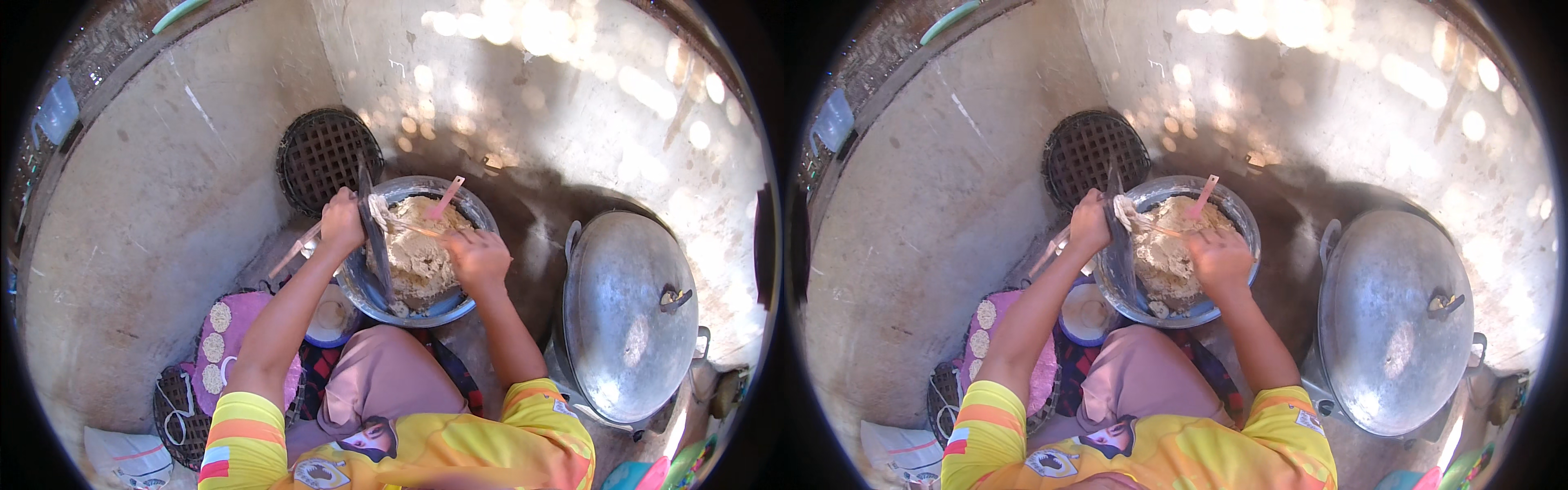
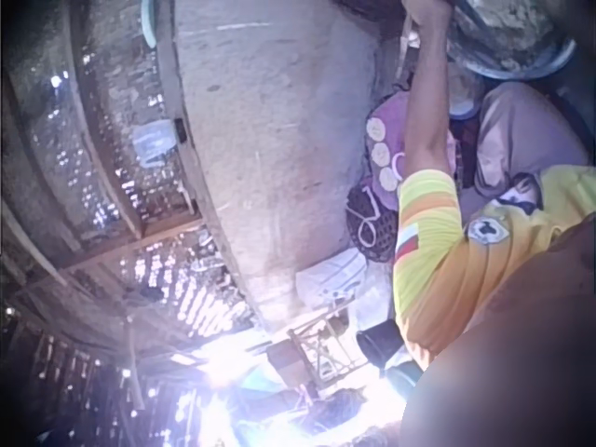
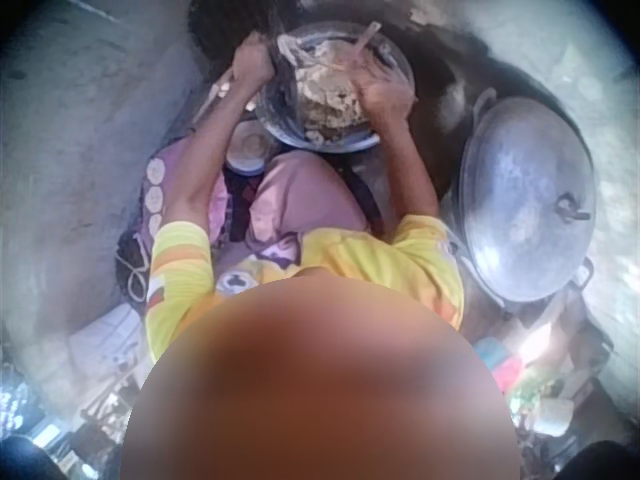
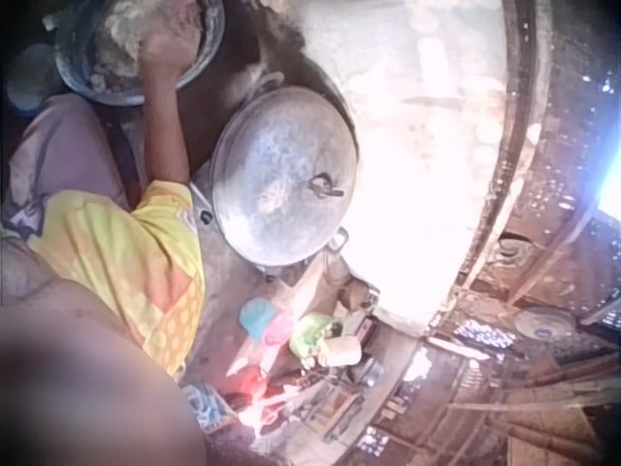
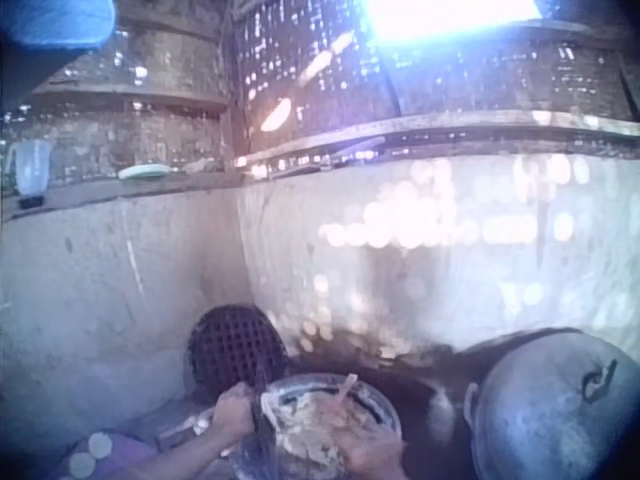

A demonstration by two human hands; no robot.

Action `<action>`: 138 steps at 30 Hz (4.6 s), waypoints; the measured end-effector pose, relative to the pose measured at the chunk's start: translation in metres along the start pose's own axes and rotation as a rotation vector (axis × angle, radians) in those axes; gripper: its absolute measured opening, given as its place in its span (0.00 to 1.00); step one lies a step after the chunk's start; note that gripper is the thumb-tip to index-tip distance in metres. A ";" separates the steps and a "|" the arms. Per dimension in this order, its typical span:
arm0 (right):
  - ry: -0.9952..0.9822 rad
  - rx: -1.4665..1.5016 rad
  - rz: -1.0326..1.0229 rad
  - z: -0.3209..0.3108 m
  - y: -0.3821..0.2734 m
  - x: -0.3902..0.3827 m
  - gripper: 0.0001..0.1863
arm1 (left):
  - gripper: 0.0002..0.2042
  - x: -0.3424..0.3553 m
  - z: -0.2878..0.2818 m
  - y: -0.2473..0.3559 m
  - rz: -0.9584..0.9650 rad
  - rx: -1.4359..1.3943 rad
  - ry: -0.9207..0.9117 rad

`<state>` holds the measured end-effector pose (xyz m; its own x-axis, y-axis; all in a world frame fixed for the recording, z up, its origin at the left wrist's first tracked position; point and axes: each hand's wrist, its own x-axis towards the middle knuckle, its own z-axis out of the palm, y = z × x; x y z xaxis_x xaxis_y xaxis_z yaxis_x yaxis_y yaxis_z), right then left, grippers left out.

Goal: The person scoops dough from a metal bowl and uses a manual press to extrude it into small cups arranged on a purple mat. They repeat this process to fill multiple cups, then place a woven lid over the tray.

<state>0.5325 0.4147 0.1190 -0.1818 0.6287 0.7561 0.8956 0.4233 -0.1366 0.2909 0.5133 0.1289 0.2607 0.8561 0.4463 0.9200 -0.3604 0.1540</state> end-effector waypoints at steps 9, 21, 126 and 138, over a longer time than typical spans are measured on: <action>0.254 0.473 0.750 0.061 -0.037 -0.027 0.11 | 0.10 0.009 -0.018 0.018 -0.247 -0.256 0.230; 0.106 0.617 0.588 0.062 -0.039 -0.042 0.11 | 0.14 0.008 -0.003 -0.005 -0.244 -0.132 0.000; -1.860 0.684 0.422 0.233 -0.510 0.085 0.40 | 0.42 -0.335 -0.081 -0.067 0.638 -3.183 0.480; -1.797 0.918 0.309 0.235 -0.535 0.082 0.50 | 0.45 -0.351 -0.080 -0.095 0.068 -3.113 0.534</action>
<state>-0.0576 0.3933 0.1036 -0.7239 0.2896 -0.6262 0.6478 -0.0268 -0.7613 0.0885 0.2179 0.0280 -0.0727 0.9120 0.4037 -0.9469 0.0639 -0.3150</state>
